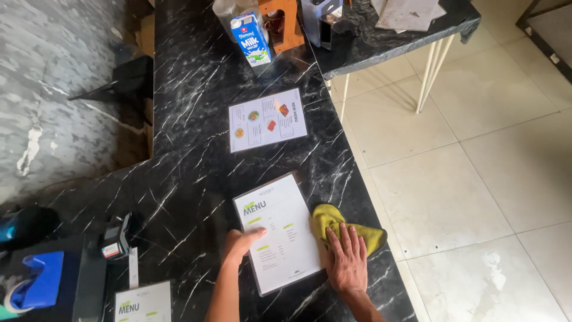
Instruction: Wiping down menus and a small chalkboard with a cloth at a cafe counter.
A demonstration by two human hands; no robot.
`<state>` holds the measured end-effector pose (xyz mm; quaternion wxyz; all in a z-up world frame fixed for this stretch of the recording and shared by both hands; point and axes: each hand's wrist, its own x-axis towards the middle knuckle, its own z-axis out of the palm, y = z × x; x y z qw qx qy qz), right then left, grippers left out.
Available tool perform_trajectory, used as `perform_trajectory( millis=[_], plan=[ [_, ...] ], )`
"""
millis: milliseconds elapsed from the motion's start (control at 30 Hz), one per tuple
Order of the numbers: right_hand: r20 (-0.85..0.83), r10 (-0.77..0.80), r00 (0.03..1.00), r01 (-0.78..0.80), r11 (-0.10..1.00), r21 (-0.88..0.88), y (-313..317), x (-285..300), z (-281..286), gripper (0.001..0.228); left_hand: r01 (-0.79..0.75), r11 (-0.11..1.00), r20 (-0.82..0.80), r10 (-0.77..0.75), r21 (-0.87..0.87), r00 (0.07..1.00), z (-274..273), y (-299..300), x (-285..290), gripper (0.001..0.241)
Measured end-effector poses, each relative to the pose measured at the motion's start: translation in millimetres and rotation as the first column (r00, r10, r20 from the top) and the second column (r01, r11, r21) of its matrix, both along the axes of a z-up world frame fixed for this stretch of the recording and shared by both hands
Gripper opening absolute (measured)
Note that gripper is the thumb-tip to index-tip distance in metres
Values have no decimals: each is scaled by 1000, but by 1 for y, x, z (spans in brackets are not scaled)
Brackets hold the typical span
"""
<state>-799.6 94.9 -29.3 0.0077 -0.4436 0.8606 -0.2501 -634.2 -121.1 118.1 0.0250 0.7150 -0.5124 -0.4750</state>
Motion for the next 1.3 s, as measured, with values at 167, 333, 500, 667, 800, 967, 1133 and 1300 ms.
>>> perform_trajectory(
  millis=[167,333,500,667,800,967,1133,1300],
  plan=[
    [-30,4,1000,-8,994,-111,5,0,0,54,-233,971,-445,235,60,864,54,74,27,43],
    [-50,-30,998,15,965,-263,8,-1,8,41,-374,914,-660,378,157,649,41,111,75,43],
    [715,-54,697,269,944,-190,19,-12,40,36,-433,900,-783,306,52,542,82,157,100,49],
    [693,220,687,26,945,-325,75,111,213,25,-348,914,-802,365,211,474,105,173,133,72],
    [33,609,792,-528,712,-462,78,199,217,32,-149,986,-680,57,-78,731,128,193,146,86],
    [-178,471,864,-491,711,-504,15,185,169,25,96,985,-595,-162,-141,787,149,228,180,81],
    [-190,403,895,-440,730,-523,23,213,195,34,-19,999,-791,-19,-39,612,97,209,214,71],
    [90,620,780,-503,706,-498,86,256,196,18,-36,997,-728,-23,-65,685,72,186,239,79]
  ],
)
